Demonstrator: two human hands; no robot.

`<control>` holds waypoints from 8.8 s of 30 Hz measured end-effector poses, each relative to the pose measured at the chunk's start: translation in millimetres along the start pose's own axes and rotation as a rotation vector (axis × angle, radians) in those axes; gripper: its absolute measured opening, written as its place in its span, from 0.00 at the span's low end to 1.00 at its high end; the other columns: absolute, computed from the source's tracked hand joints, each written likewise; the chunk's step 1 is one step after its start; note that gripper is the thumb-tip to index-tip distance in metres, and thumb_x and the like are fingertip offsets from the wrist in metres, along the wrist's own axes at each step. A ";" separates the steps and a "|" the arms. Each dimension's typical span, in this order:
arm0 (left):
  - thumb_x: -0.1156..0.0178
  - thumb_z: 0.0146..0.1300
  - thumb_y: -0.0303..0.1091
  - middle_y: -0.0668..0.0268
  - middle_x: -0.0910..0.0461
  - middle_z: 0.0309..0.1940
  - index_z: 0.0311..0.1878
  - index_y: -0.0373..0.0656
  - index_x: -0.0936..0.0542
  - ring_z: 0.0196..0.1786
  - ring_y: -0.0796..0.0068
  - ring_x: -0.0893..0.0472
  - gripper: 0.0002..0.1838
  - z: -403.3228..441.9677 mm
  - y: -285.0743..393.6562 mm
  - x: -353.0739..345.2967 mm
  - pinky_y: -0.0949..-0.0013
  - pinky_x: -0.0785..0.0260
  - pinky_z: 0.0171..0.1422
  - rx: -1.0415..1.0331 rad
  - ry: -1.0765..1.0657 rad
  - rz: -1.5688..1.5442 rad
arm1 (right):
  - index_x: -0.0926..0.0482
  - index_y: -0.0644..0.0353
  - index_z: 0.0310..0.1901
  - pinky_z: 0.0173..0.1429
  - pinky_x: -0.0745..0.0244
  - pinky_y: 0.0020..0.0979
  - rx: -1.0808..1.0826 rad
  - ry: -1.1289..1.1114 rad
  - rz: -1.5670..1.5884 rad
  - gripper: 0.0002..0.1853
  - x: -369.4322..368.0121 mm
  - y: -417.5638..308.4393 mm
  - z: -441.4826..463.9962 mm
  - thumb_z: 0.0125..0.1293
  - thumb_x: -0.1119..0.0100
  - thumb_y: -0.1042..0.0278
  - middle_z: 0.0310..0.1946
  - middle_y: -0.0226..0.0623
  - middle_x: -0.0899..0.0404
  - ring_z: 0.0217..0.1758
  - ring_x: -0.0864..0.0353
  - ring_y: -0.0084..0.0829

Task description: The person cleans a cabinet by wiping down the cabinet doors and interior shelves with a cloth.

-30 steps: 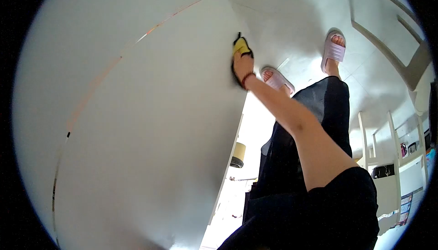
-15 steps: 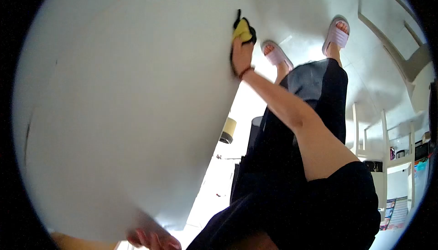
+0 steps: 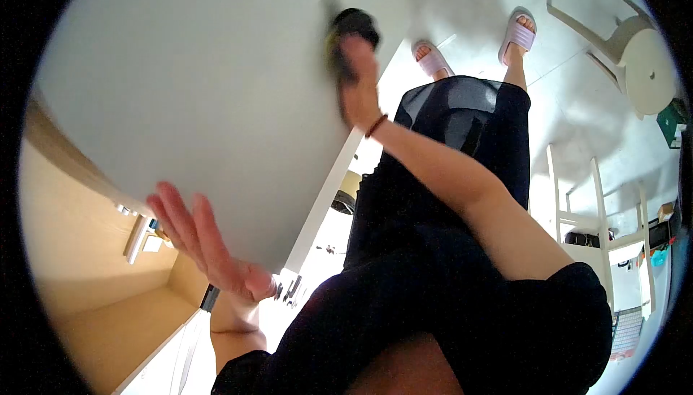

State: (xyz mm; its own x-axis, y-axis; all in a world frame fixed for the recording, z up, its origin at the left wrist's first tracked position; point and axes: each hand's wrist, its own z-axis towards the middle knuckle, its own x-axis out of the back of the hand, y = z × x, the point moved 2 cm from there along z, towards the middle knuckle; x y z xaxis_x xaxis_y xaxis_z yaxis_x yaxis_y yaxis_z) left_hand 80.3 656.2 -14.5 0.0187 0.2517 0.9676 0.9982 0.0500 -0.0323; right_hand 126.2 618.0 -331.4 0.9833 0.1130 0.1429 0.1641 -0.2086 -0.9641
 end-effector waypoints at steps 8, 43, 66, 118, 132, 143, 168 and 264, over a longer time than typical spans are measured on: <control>0.82 0.58 0.77 0.49 0.48 0.72 0.69 0.39 0.39 0.75 0.47 0.55 0.53 -7.3 -1.3 -0.2 0.42 0.67 0.75 -0.059 0.009 -0.099 | 0.35 0.59 0.62 0.70 0.44 0.45 -0.215 -0.137 0.542 0.28 47.6 -163.3 -79.9 0.59 0.46 0.63 0.56 0.44 0.30 0.63 0.35 0.45; 0.64 0.71 0.44 0.52 0.27 0.56 0.58 0.30 0.30 0.61 0.59 0.30 0.27 -16.3 -11.1 -57.3 0.59 0.41 0.69 0.407 0.639 -2.248 | 0.30 0.68 0.54 0.62 0.38 0.32 -0.270 -0.403 0.612 0.18 109.9 -114.0 -120.0 0.62 0.50 0.71 0.53 0.41 0.30 0.57 0.32 0.31; 0.58 0.71 0.50 0.62 0.27 0.57 0.60 0.49 0.29 0.58 0.66 0.26 0.22 -104.5 98.6 -101.9 0.55 0.32 0.63 0.202 -0.607 -3.022 | 0.22 0.52 0.52 0.71 0.53 0.50 0.841 -0.049 -0.840 0.27 178.6 -244.1 -145.6 0.46 0.48 0.80 0.64 0.45 0.38 0.68 0.46 0.54; 0.52 0.64 0.24 0.62 0.20 0.42 0.54 0.40 0.23 0.41 0.72 0.21 0.16 -91.2 -156.2 -363.0 0.72 0.27 0.47 0.861 0.282 -2.214 | 0.26 0.57 0.55 0.54 0.26 0.40 0.289 -0.720 -0.454 0.18 -135.7 -32.8 25.4 0.65 0.45 0.63 0.52 0.49 0.25 0.54 0.24 0.44; 0.35 0.59 0.47 0.62 0.20 0.41 0.45 0.38 0.21 0.42 0.69 0.20 0.21 -11.0 -226.7 -415.4 0.65 0.27 0.45 1.016 0.099 -2.217 | 0.23 0.58 0.49 0.57 0.29 0.40 0.845 -0.816 -0.624 0.15 -160.9 -1.1 76.9 0.59 0.45 0.77 0.51 0.44 0.26 0.54 0.26 0.42; 0.37 0.50 0.35 0.61 0.20 0.30 0.33 0.35 0.20 0.32 0.68 0.20 0.12 -14.3 -238.8 -408.3 0.66 0.29 0.37 1.042 0.161 -1.619 | 0.24 0.52 0.50 0.54 0.26 0.41 0.856 -0.508 -1.262 0.22 -182.9 -21.7 144.5 0.58 0.38 0.50 0.51 0.39 0.27 0.52 0.24 0.42; 0.39 0.48 0.42 0.52 0.19 0.26 0.32 0.32 0.19 0.30 0.58 0.20 0.18 -36.8 -254.5 -405.7 0.58 0.31 0.38 0.846 0.083 -1.285 | 0.21 0.62 0.45 0.45 0.26 0.37 0.541 -0.399 -0.692 0.27 -211.5 -37.7 165.4 0.54 0.33 0.45 0.32 0.43 0.20 0.43 0.20 0.41; 0.35 0.56 0.33 0.68 0.21 0.28 0.33 0.37 0.20 0.32 0.78 0.23 0.09 -565.4 33.7 -465.7 0.73 0.31 0.38 1.483 0.272 -2.041 | 0.21 0.60 0.40 0.43 0.27 0.30 -0.096 -1.298 -0.648 0.17 -51.5 56.6 -286.9 0.64 0.45 0.53 0.33 0.33 0.18 0.36 0.21 0.27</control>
State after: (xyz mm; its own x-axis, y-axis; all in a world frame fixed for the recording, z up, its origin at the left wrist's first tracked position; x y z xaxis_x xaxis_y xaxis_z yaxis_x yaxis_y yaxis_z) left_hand 137.2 -5.7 -324.7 -0.2941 -0.9546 0.0472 -0.7995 0.2728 0.5352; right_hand 107.5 321.7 -329.2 -0.0178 0.9817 0.1898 0.5981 0.1626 -0.7847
